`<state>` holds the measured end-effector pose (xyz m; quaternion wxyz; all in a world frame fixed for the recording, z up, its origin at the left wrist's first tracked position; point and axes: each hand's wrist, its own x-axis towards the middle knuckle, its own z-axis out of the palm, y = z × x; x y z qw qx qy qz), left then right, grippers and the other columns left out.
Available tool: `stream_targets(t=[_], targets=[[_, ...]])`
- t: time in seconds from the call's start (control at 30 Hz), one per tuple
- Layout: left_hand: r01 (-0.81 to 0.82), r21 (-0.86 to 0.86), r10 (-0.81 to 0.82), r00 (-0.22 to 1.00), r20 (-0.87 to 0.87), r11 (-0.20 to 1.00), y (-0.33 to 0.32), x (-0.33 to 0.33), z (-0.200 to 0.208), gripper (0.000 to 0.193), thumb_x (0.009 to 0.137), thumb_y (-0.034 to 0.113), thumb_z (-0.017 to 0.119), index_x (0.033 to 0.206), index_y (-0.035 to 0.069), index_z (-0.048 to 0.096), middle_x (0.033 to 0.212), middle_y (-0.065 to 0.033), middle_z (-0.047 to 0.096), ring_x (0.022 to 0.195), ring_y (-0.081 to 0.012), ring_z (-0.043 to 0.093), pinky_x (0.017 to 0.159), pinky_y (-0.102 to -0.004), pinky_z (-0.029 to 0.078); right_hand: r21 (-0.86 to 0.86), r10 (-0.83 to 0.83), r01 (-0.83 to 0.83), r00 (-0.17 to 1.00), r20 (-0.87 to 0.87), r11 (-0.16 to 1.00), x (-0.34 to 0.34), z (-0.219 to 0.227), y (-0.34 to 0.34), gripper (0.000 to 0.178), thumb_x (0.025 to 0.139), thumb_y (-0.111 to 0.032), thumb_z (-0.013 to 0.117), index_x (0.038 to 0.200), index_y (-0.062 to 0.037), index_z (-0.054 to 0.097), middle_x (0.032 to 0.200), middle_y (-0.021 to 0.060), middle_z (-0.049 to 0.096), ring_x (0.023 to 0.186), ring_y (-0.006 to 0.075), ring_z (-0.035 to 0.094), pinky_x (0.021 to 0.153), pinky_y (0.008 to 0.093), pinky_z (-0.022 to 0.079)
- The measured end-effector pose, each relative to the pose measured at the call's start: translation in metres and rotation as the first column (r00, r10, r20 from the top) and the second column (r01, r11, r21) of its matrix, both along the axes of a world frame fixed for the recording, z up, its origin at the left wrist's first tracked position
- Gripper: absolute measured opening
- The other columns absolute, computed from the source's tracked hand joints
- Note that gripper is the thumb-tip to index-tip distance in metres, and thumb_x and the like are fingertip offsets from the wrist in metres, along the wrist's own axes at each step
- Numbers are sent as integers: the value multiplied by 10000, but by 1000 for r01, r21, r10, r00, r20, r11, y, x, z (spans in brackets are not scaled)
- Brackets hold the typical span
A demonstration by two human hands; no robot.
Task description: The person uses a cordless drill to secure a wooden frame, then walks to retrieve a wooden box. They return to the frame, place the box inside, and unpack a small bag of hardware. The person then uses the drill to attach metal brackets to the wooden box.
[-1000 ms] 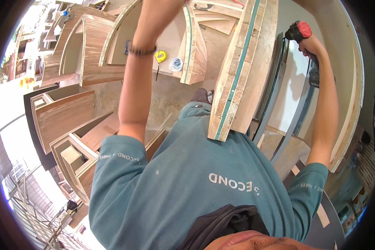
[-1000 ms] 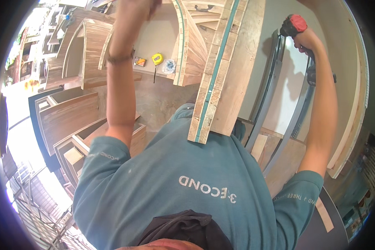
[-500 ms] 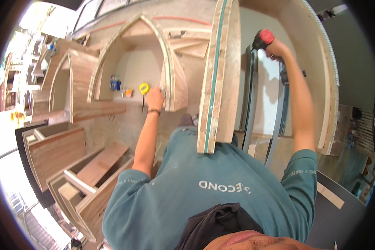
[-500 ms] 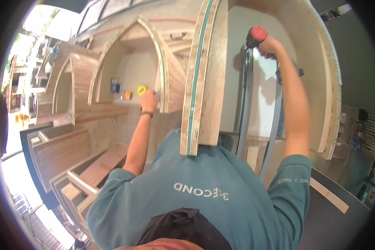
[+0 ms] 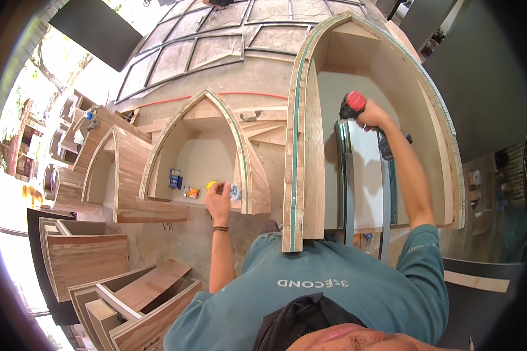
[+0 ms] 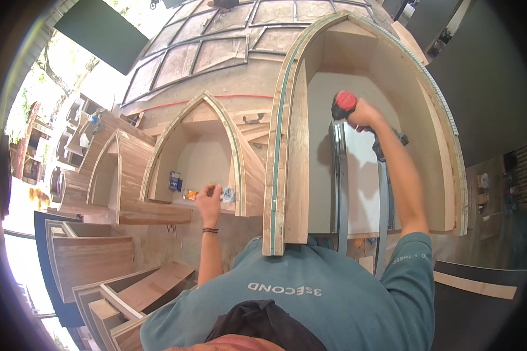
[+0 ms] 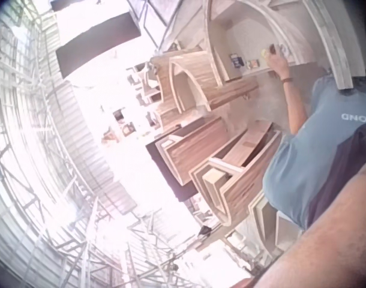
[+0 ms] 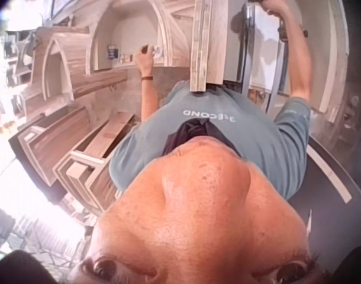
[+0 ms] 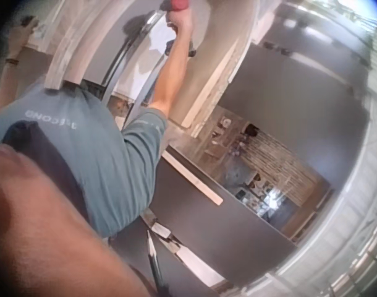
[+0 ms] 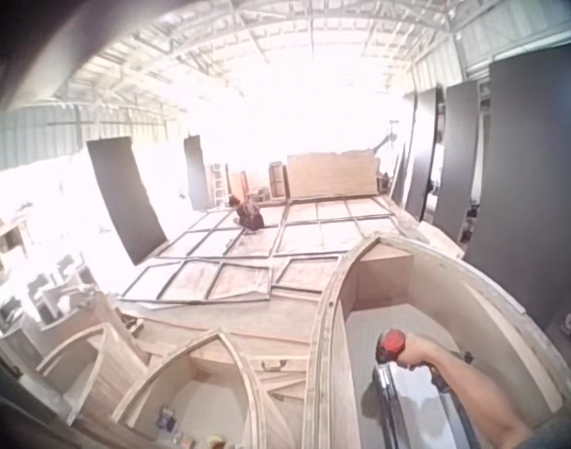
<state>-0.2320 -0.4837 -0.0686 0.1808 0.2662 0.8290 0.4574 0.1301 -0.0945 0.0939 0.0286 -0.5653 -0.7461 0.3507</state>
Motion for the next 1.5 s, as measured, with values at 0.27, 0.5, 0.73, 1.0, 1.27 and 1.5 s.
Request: stream_targets(t=[0.27,0.5,0.73,1.0,1.27,1.5], targets=[[-185,706,-468,632,618,684,46,71,183,292,1055,169,565,1264,-34,596,1157,-126,672,1046,-186,675,924,-306,586,306,-36,237,839,-543,922,46,118,-131,294,790,-42,708,1078,3,669,901,86,730,802,161,706,714,321,549],[-259,750,-735,174,656,608,85,130,250,271,1053,258,566,1248,74,601,1207,-84,673,1116,-179,667,973,-312,583,527,296,53,777,-555,848,35,143,-249,583,740,-4,755,1302,11,600,1180,110,700,1041,188,688,927,326,546],[-243,762,-763,109,637,601,91,164,264,281,1053,312,544,1237,105,591,1259,-46,645,1140,-162,654,979,-298,583,480,366,15,624,-690,877,19,133,-253,614,681,-112,803,1260,16,647,1216,124,687,1060,178,678,921,309,549],[-213,784,-792,65,607,583,104,172,252,292,1047,330,556,1247,119,584,1225,-24,653,1116,-140,657,955,-275,580,590,425,-3,698,-577,807,32,123,-246,653,640,-60,834,1260,12,644,1202,131,688,1034,191,689,890,306,555],[-70,717,-707,131,695,693,122,184,260,273,1063,328,547,1256,143,600,1222,8,658,1056,-88,644,968,-296,528,355,165,141,690,-705,924,41,101,-252,658,665,-45,837,1286,-9,622,1244,127,669,1065,236,683,943,362,532],[249,716,-751,80,655,652,148,201,260,433,1073,326,528,1401,43,537,1272,-75,660,1118,-168,642,991,-345,517,270,-22,267,747,-664,925,65,101,-240,478,767,-51,798,1224,-27,663,1096,99,738,1001,210,707,887,362,551]])
